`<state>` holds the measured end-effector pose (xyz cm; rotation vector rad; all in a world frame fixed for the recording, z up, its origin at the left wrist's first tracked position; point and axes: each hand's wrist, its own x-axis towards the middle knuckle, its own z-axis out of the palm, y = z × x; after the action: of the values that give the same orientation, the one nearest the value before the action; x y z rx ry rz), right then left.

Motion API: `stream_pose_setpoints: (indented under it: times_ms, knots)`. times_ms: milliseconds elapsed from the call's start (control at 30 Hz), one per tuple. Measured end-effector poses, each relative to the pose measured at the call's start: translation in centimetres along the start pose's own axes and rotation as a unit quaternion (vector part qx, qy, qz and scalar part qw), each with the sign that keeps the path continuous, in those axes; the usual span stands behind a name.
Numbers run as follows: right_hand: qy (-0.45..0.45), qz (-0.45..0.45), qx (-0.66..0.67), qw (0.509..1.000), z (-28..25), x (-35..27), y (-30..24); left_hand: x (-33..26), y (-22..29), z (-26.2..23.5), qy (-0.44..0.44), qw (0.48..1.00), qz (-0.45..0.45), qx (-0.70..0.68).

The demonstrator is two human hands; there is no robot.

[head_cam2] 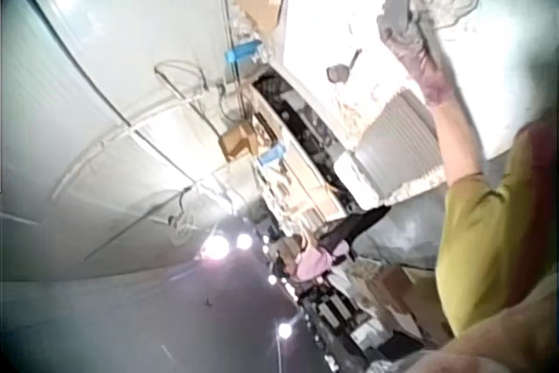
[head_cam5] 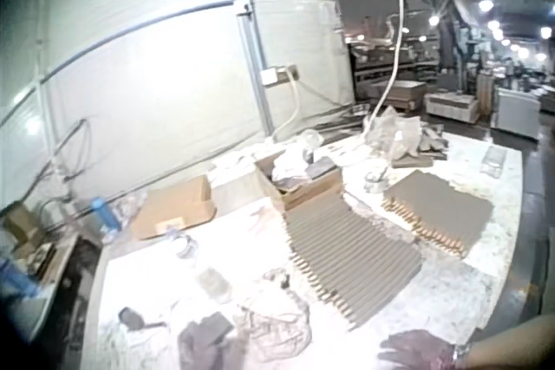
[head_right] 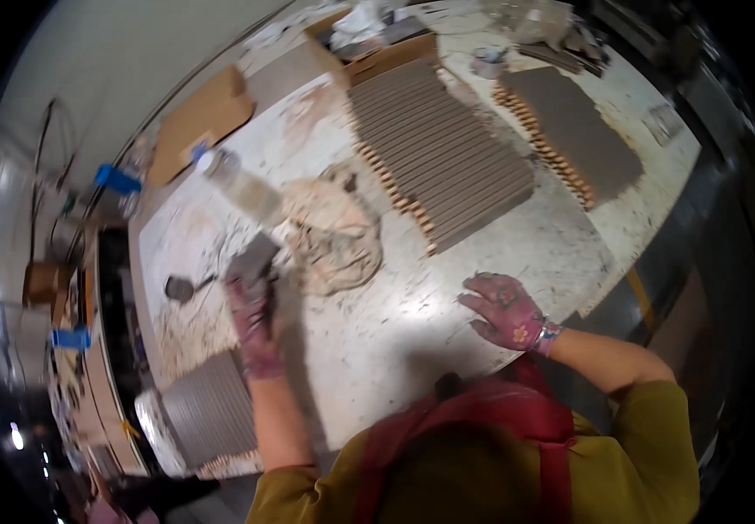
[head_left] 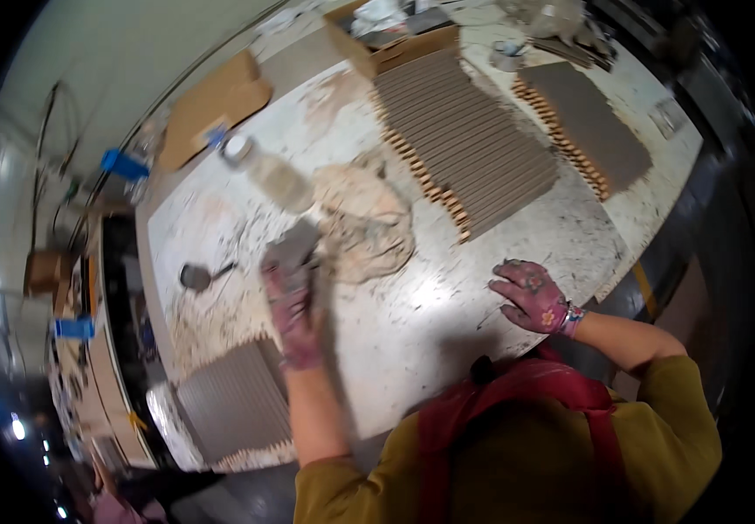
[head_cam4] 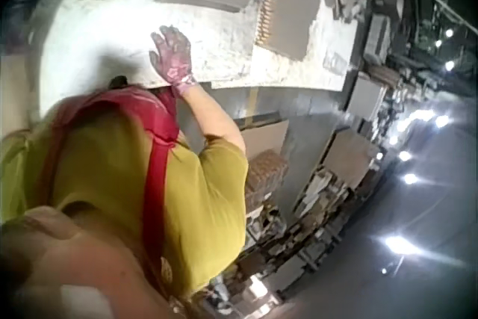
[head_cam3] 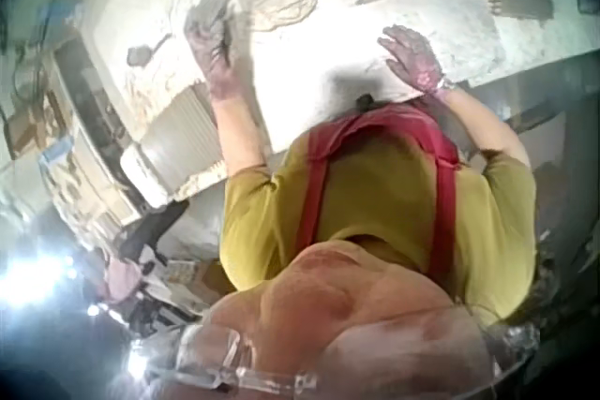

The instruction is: The person uses a small grey block to polish the surfaces and ends of several wooden slats, wiping them with a cloth and then placing them in a stack.

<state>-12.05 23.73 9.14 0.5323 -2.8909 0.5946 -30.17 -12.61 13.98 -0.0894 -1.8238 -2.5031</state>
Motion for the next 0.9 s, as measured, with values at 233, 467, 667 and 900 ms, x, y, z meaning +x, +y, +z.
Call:
stream_pose_setpoints:
  times_ms: [233,467,667,900]
  knots:
    - [0.0,-0.024,0.0,1.0,0.3,0.6,-0.5,-5.1,0.0,2.6,-0.014,0.98,-0.038,-0.193]
    - [0.009,-0.026,0.003,1.0,0.1,0.3,-0.2,-7.2,-1.1,2.6,-0.011,0.972,-0.063,-0.225]
    - [0.022,-0.036,0.011,0.999,-0.1,0.8,-0.1,-11.0,0.9,6.9,0.043,0.969,-0.089,-0.227]
    - [0.057,-0.033,0.069,0.995,-0.2,0.1,0.0,-17.1,-1.9,10.2,-0.01,0.943,-0.212,-0.257]
